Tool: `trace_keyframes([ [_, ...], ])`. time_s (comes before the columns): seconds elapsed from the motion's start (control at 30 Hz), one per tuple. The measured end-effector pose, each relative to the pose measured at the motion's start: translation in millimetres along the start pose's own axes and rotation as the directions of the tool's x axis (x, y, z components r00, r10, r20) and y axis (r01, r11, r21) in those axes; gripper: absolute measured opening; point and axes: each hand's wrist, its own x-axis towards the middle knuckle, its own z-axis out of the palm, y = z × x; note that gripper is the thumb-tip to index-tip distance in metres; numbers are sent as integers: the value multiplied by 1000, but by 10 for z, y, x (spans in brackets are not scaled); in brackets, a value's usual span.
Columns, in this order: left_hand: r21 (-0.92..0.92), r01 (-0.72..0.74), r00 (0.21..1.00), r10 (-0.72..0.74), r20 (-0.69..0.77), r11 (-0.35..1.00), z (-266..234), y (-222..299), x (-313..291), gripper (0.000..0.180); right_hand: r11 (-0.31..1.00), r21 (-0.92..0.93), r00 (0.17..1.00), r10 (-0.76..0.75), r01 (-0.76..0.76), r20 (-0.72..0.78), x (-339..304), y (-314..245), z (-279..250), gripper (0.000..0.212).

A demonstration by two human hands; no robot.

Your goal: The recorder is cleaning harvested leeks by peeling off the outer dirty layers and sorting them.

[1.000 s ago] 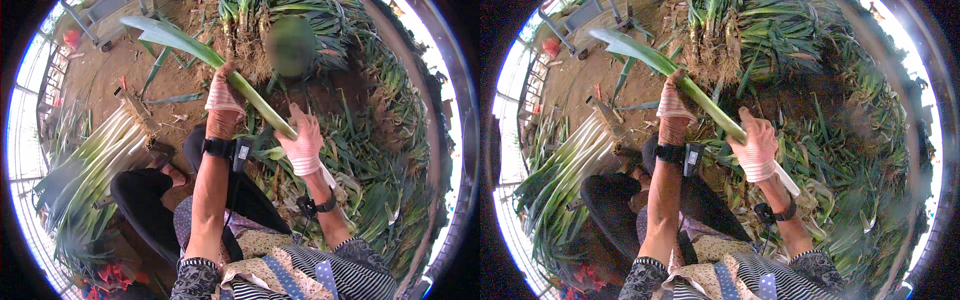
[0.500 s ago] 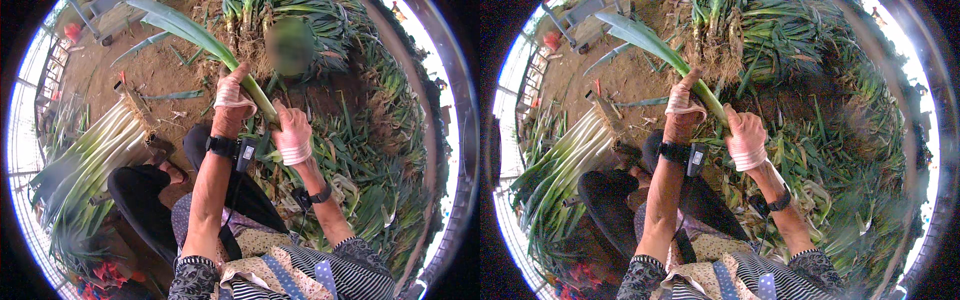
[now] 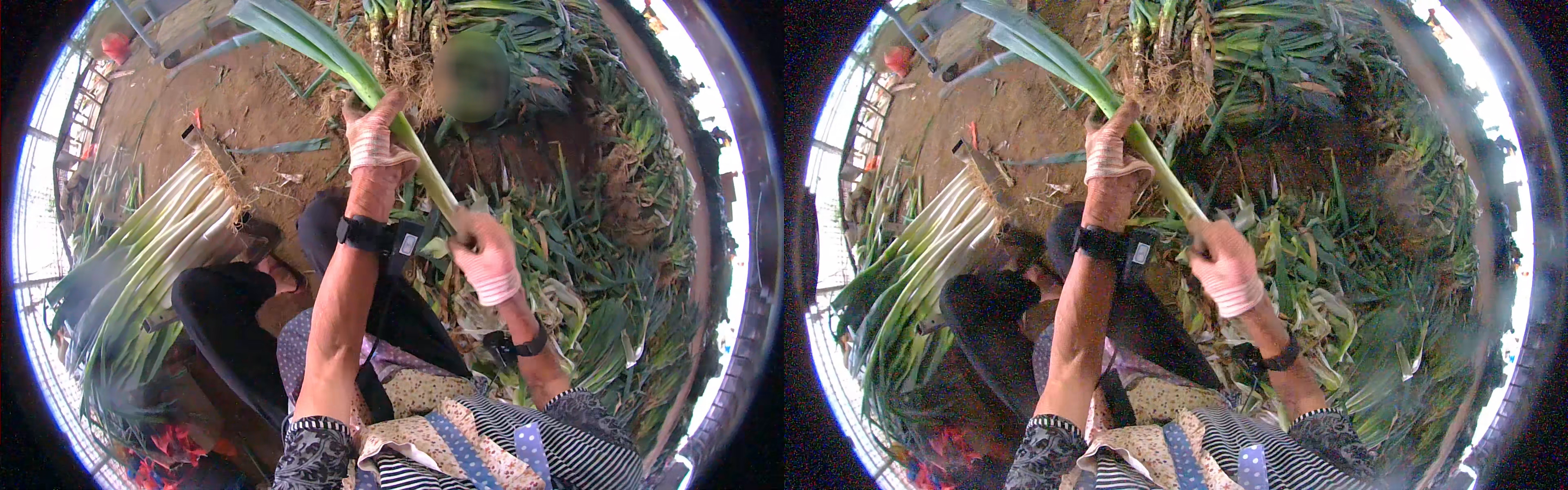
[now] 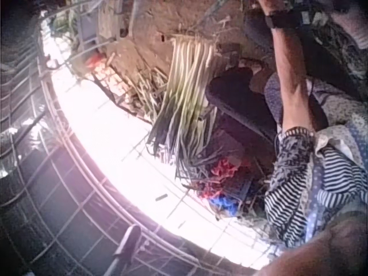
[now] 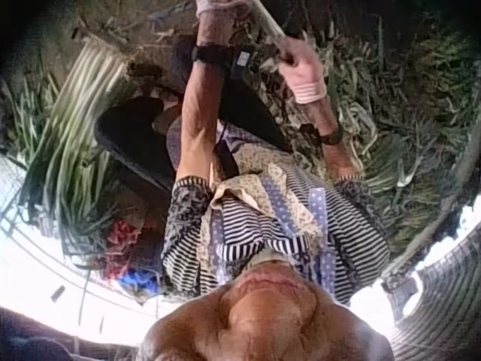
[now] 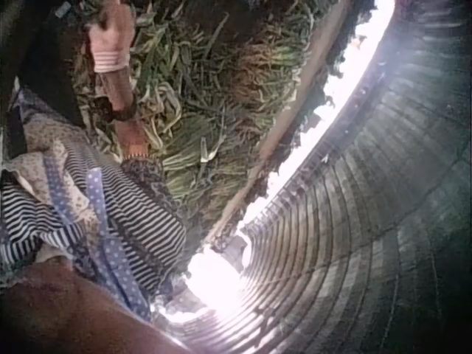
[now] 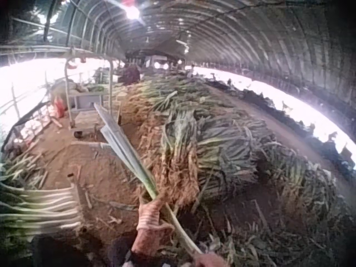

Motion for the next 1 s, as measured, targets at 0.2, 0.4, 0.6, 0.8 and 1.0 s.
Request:
trace_keyframes([
  [0.2,9,-48,998,48,-47,999,-6,10,-9,64,993,-120,990,28,-11,141,-263,329,10,44],
  [0.4,56,-117,993,118,-24,992,11,104,16,57,818,-229,816,563,-527,132,-1145,1100,-352,45],
  [0.6,75,-155,987,157,-28,985,4,54,33,64,626,-606,747,660,-491,77,-994,969,-597,38],
  [0.8,68,-148,986,153,-73,987,32,1,-39,64,931,-326,970,93,-165,-223,4,297,-88,50],
  [1.0,50,-119,987,124,-103,992,71,-5,-65,58,884,-467,963,-155,36,-219,514,146,435,59],
])
